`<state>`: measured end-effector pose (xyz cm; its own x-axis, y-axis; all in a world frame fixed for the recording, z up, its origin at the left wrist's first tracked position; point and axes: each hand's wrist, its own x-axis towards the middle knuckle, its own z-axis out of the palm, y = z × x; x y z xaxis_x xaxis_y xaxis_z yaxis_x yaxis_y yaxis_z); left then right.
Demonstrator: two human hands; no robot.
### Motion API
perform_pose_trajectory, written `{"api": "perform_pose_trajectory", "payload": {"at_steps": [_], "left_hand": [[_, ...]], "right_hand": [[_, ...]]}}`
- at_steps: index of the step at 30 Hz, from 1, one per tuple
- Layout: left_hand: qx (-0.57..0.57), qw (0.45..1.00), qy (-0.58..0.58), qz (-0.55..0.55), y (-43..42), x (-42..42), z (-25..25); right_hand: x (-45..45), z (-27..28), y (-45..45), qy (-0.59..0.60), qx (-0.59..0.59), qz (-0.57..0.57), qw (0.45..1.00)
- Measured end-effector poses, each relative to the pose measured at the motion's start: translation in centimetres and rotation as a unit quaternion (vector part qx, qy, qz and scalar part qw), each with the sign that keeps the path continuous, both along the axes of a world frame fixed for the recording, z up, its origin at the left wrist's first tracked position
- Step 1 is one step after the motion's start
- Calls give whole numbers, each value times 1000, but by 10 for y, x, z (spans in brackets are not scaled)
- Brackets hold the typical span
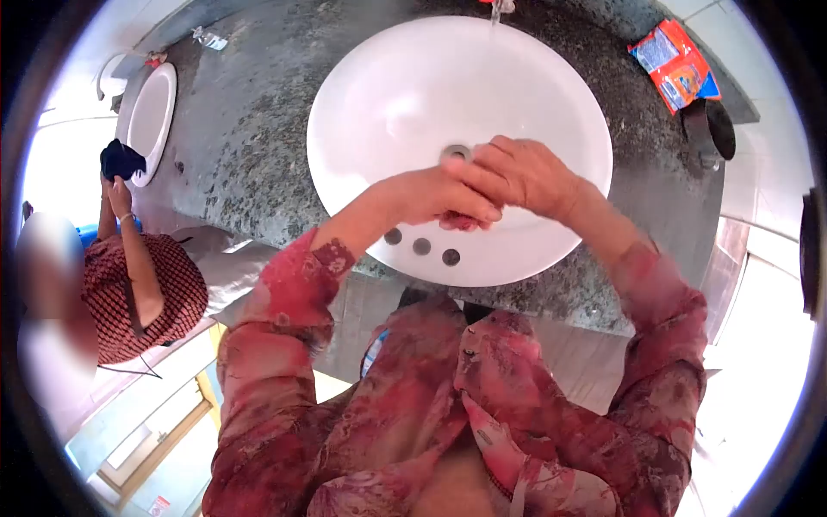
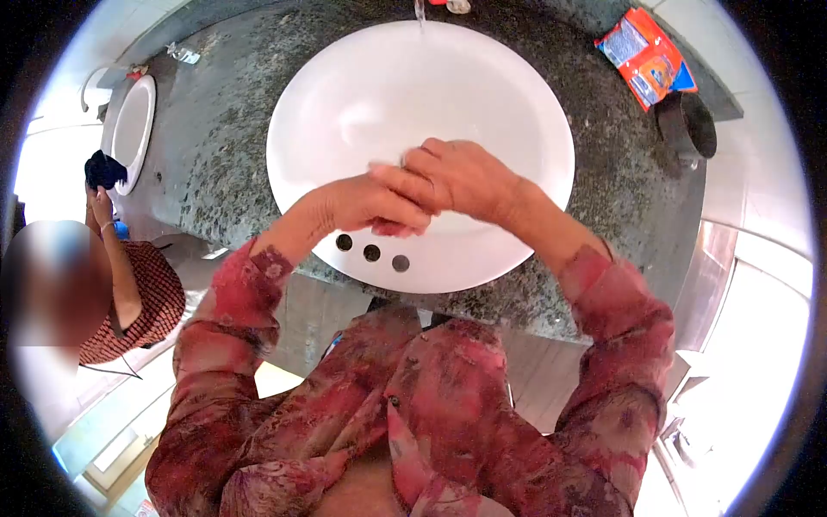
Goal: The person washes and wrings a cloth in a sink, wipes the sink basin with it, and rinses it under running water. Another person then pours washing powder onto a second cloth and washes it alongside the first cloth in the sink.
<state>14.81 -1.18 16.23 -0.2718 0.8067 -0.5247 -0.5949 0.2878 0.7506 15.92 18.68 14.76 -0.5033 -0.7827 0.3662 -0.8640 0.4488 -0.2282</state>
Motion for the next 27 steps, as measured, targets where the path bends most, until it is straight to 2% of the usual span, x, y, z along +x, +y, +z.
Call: {"api": "perform_pose_trajectory", "payload": {"at_steps": [3, 5, 6, 7, 9, 12, 13, 14, 16, 17, 19, 20, 22, 24, 25, 26, 27], "left_hand": [[-88, 989, 113, -42, 11, -28, -8], [-128, 967, 219, -17, 22, -34, -1], [-179, 939, 292, -36, 29, -31, -1], [-179, 935, 303, -32, 32, -25, -6], [-311, 828, 461, -74, 44, -24, -23], [-348, 727, 588, -73, 53, -8, -52], [-327, 732, 594, -63, 55, -1, -57], [-305, 727, 610, -77, 52, 2, -74], [-285, 715, 637, -38, 58, 16, -74], [-277, 713, 643, -35, 65, 23, -74], [-295, 776, 545, 118, 71, 38, -72], [-291, 775, 548, 121, 71, 45, -68], [-309, 824, 409, 240, 67, 64, -63], [-310, 801, 447, 249, 59, 83, -76], [-310, 777, 485, 253, 57, 91, -85], [-276, 753, 535, 265, 55, 97, -93], [-247, 725, 581, 277, 53, 101, -98]], "right_hand": [[-22, -9, 0, 76, 12, -64, 995], [-27, -14, 2, 75, 67, -126, 987], [-21, -20, 2, 91, 65, -126, 986], [-17, -30, 1, 85, 63, -165, 981], [-14, -54, 4, 69, 60, -225, 970], [4, -76, 0, -113, 127, -311, 935], [14, -81, 4, -124, 74, -301, 943], [22, -82, 4, -158, 78, -315, 932], [33, -89, 12, -168, -21, -307, 936], [33, -86, 16, -198, -28, -307, 930], [30, -68, 36, -246, -129, -248, 928], [22, -60, 50, -272, -189, -246, 911], [2, -68, 107, -332, -288, -311, 843], [-28, -108, 196, -355, -380, -435, 735], [-35, -119, 236, -337, -499, -439, 667], [-48, -123, 268, -211, -341, -625, 670], [-60, -126, 294, -70, -158, -762, 624]]}}
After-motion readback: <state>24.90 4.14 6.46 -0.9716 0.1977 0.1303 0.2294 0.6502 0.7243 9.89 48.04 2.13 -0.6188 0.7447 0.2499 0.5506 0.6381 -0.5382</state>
